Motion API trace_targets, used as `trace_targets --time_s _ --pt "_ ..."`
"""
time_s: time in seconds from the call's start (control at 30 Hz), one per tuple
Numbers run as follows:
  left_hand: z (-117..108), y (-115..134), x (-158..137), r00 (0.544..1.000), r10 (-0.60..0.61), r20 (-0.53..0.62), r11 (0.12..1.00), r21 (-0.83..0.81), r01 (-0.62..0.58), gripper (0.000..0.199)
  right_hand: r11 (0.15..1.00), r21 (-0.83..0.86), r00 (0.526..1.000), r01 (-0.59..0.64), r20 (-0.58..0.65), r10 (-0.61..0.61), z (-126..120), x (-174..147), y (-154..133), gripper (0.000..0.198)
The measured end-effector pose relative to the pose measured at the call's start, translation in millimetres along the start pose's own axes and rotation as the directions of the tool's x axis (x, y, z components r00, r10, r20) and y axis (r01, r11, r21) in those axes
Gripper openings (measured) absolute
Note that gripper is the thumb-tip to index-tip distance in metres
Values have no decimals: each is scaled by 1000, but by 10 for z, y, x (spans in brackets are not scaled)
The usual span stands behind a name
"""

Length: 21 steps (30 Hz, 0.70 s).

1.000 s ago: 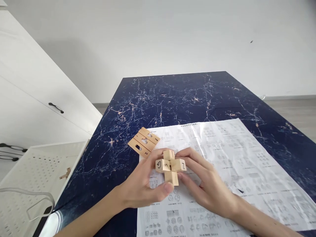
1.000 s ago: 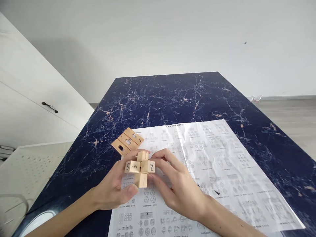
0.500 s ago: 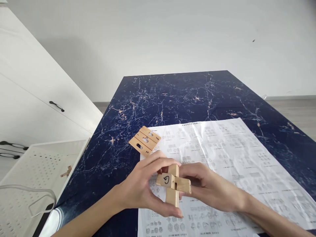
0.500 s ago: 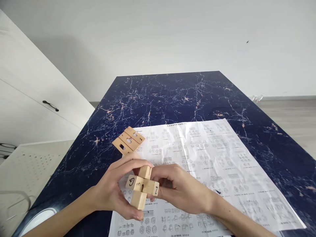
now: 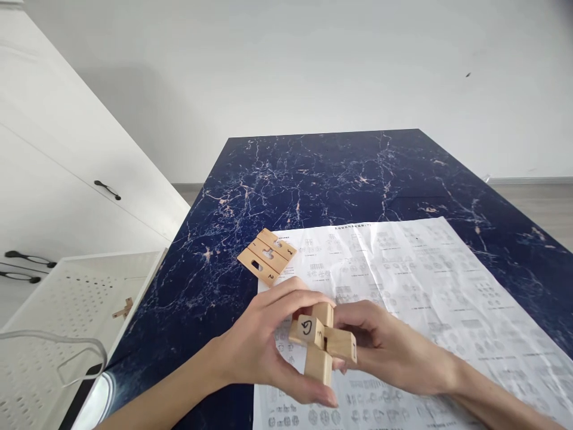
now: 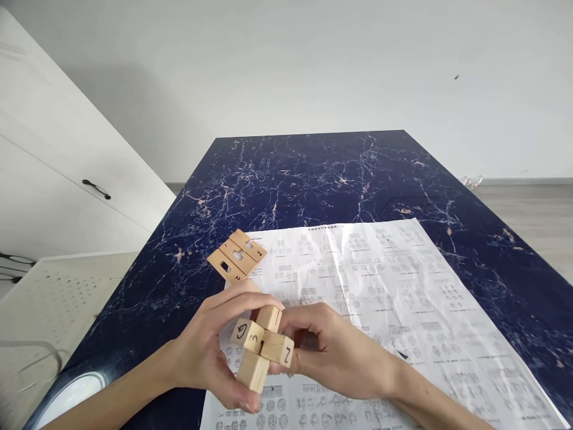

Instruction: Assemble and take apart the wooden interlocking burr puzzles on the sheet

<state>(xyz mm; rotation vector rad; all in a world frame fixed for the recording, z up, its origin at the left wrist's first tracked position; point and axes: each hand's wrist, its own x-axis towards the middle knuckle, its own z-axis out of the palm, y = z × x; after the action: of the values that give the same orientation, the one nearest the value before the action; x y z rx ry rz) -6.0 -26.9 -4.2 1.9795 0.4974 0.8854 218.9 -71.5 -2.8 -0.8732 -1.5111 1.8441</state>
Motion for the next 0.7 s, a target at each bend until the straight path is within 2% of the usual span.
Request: trace_targets --time_s 0.17,0.33,0.4,0.57,0.7 --pt "44 45 10 999 -8 37 990 -142 13 75 991 135 970 -14 244 -20 6 -19 -36 42" --pt "103 173 14 995 58 82 980 -194 -41 74 973 213 938 -84 346 6 25 -70 32 36" --pt "113 188 8 995 74 69 981 -185 -61 74 965 243 942 -95 334 9 38 -82 27 36" --pt "102 124 -1 985 61 -159 996 -51 -70 77 948 317 988 26 134 -72 62 -90 -52 30" --pt "84 100 20 978 103 -181 994 61 -93 77 896 443 987 -20 151 -53 95 -93 7 32"
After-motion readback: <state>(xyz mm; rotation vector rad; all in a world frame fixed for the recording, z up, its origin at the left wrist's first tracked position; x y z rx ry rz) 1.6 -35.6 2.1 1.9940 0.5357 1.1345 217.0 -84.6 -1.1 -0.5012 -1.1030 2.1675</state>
